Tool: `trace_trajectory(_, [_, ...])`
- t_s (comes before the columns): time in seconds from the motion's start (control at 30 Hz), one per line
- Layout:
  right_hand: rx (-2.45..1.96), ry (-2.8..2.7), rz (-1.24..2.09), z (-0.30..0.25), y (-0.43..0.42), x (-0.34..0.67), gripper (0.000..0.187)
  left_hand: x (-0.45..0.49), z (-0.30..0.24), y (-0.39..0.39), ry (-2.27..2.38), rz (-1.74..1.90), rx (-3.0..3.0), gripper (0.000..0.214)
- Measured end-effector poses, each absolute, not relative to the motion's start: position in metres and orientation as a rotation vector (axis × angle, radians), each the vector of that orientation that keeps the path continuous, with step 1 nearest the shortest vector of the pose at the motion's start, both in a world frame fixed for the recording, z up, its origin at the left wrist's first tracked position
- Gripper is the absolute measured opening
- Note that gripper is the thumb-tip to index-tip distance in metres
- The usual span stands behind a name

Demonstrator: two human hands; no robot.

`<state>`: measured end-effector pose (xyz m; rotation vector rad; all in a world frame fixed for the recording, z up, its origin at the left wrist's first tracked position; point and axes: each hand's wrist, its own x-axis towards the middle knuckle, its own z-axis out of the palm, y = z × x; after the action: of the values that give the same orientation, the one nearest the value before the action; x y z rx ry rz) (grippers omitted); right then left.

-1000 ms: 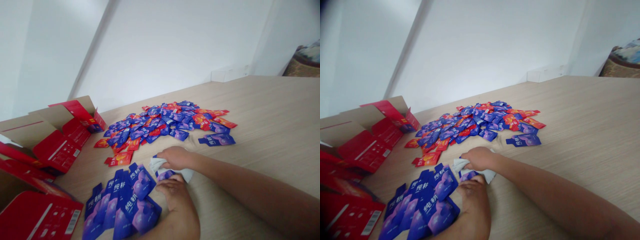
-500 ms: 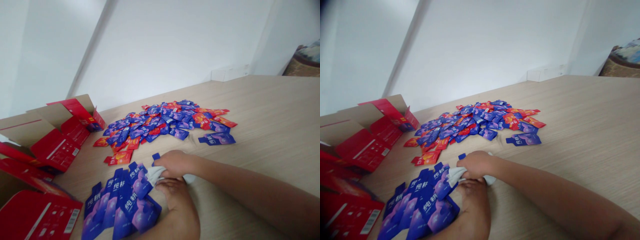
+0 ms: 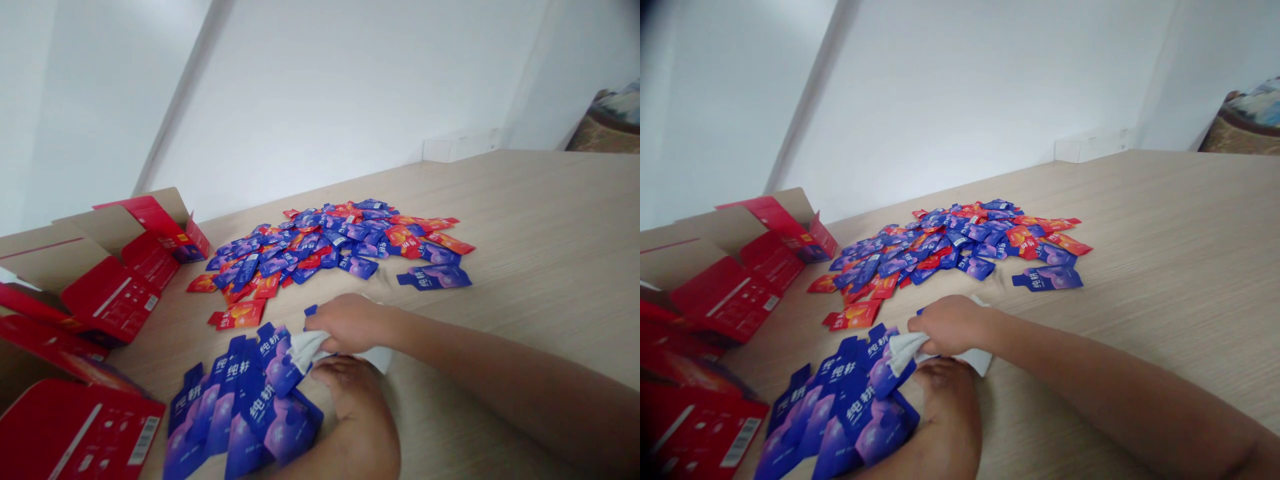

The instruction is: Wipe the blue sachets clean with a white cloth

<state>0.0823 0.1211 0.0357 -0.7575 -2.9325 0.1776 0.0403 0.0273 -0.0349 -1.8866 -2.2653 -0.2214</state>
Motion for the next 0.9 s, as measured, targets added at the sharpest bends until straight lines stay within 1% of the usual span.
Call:
trace_trajectory(0.17, [-0.798,-2.971,0.274,0.017,0.132,0.081,0.034,0.041,-0.034,0.026,-2.254,-0.049,-1.785,0.034])
trace_trajectory(0.27, [-0.944,-2.904,0.226,0.015,0.142,0.086,0.037,0.041,-0.031,0.024,-2.232,0.014,-1.768,0.033])
trace_trajectory(0.37, [-1.056,-2.848,0.148,0.020,0.146,0.091,0.035,0.041,-0.028,0.022,-2.215,0.057,-1.770,0.033])
trace_trajectory(0.5, [-0.952,-2.820,0.138,0.029,0.135,0.088,0.033,0.041,-0.028,0.025,-2.213,0.089,-1.777,0.032])
trace_trajectory(0.6, [-0.819,-2.897,0.195,0.028,0.127,0.082,0.032,0.041,-0.029,0.027,-2.220,0.102,-1.787,0.032])
trace_trajectory(0.67, [-0.809,-2.952,0.243,0.022,0.126,0.079,0.033,0.041,-0.030,0.028,-2.222,0.108,-1.788,0.033])
trace_trajectory(0.8, [-0.986,-2.906,0.238,0.013,0.138,0.083,0.038,0.041,-0.029,0.026,-2.215,0.109,-1.792,0.032])
trace_trajectory(0.9, [-1.114,-2.829,0.138,0.015,0.146,0.089,0.036,0.041,-0.026,0.023,-2.200,0.111,-1.801,0.031])
